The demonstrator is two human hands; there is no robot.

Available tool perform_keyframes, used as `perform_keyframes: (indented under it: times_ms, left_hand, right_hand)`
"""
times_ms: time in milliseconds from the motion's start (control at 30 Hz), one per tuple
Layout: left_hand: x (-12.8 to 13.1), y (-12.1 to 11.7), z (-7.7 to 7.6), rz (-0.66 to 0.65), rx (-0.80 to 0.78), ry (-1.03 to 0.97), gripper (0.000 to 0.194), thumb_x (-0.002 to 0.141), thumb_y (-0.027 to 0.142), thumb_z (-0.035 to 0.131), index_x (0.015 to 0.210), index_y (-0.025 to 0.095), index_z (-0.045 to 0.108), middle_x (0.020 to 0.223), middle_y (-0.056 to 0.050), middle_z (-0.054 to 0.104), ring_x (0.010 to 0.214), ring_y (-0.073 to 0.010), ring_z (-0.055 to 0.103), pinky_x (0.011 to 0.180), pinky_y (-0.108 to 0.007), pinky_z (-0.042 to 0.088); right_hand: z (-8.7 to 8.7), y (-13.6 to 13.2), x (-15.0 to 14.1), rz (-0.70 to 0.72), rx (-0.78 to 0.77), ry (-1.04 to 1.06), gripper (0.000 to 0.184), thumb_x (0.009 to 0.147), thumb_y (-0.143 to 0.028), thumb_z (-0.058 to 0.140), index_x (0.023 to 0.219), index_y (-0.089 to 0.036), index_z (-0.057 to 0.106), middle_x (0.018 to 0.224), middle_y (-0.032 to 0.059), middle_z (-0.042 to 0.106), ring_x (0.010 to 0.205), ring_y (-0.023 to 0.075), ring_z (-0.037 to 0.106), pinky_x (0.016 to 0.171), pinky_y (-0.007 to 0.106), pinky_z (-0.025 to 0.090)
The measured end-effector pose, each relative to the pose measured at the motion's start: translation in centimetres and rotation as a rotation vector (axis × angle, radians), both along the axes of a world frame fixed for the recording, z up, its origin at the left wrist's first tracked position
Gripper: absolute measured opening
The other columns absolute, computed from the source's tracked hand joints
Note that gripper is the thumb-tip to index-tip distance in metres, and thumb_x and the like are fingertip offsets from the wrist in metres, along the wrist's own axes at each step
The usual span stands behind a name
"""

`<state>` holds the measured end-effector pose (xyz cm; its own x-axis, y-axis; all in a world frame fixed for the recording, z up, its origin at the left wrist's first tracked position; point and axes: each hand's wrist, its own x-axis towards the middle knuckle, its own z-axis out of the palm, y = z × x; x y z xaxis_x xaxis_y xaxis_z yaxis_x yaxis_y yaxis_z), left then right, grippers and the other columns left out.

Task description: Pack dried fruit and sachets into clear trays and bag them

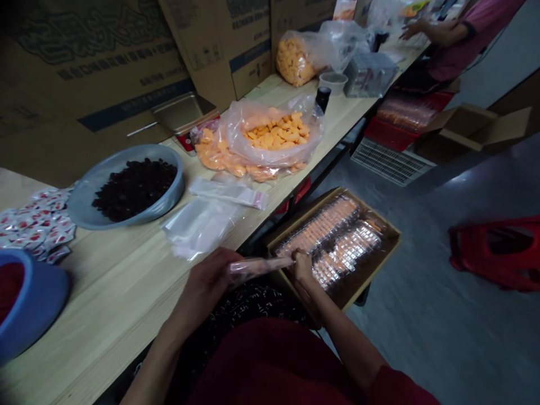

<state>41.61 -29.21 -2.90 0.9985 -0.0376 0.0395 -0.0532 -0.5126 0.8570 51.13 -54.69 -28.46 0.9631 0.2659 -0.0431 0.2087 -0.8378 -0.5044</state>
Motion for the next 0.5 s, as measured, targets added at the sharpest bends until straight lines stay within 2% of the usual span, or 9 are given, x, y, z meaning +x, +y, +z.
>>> perform_keyframes:
  times_ms: [67, 167, 300, 400, 500]
  left_hand:
    - [1.9, -1.1, -1.0, -0.128, -0.011, 0.024, 0.027, 0.09, 0.012, 0.046, 0.101, 0.022, 0.069, 0.102, -0.006, 0.066, 0.094, -0.0189, 0.062, 0.084, -0.032, 0.048]
    - [5.3, -2.9, -3.5, -0.33, 0.038, 0.021, 0.024, 0.092, 0.014, 0.045, 0.095, 0.019, 0.068, 0.099, -0.006, 0.065, 0.093, -0.0189, 0.06, 0.086, -0.032, 0.046]
    - [9.5, -5.3, -8.0, -0.567, 0.286, 0.039, 0.021, 0.092, 0.014, 0.047, 0.088, 0.018, 0.068, 0.095, -0.005, 0.067, 0.092, -0.0177, 0.06, 0.088, -0.029, 0.044]
    - [11.2, -6.6, -11.4, -0.625, 0.446, 0.098, 0.021, 0.091, 0.013, 0.049, 0.086, 0.019, 0.068, 0.094, -0.004, 0.068, 0.092, -0.0163, 0.06, 0.088, -0.027, 0.044]
    - [11.7, -7.6, -14.6, -0.588, 0.54, 0.162, 0.02, 0.09, 0.012, 0.052, 0.085, 0.02, 0.071, 0.095, -0.006, 0.069, 0.094, -0.0189, 0.06, 0.088, -0.029, 0.045]
  right_hand:
    - [-0.2, -1.0, 1.3, -0.009, -0.061, 0.095, 0.016, 0.092, -0.024, 0.061, 0.08, -0.013, 0.063, 0.079, 0.0012, 0.063, 0.072, 0.0126, 0.059, 0.07, 0.028, 0.05]
    - [-0.5, -2.1, 2.9, -0.035, -0.132, 0.206, 0.023, 0.094, -0.036, 0.062, 0.096, -0.013, 0.064, 0.092, 0.0019, 0.065, 0.079, 0.0137, 0.063, 0.073, 0.031, 0.055]
    - [-0.8, -2.6, 4.2, -0.029, -0.17, 0.298, 0.025, 0.095, -0.037, 0.062, 0.105, -0.014, 0.064, 0.101, 0.0042, 0.067, 0.086, 0.0156, 0.065, 0.077, 0.034, 0.056]
    - [-0.9, -2.6, 4.4, -0.02, -0.176, 0.316, 0.025, 0.095, -0.037, 0.062, 0.104, -0.014, 0.065, 0.101, 0.0045, 0.067, 0.088, 0.0162, 0.066, 0.08, 0.036, 0.056]
    - [-0.8, -2.5, 4.2, -0.02, -0.17, 0.304, 0.023, 0.094, -0.036, 0.062, 0.098, -0.014, 0.065, 0.098, 0.0042, 0.068, 0.089, 0.0164, 0.065, 0.082, 0.036, 0.055]
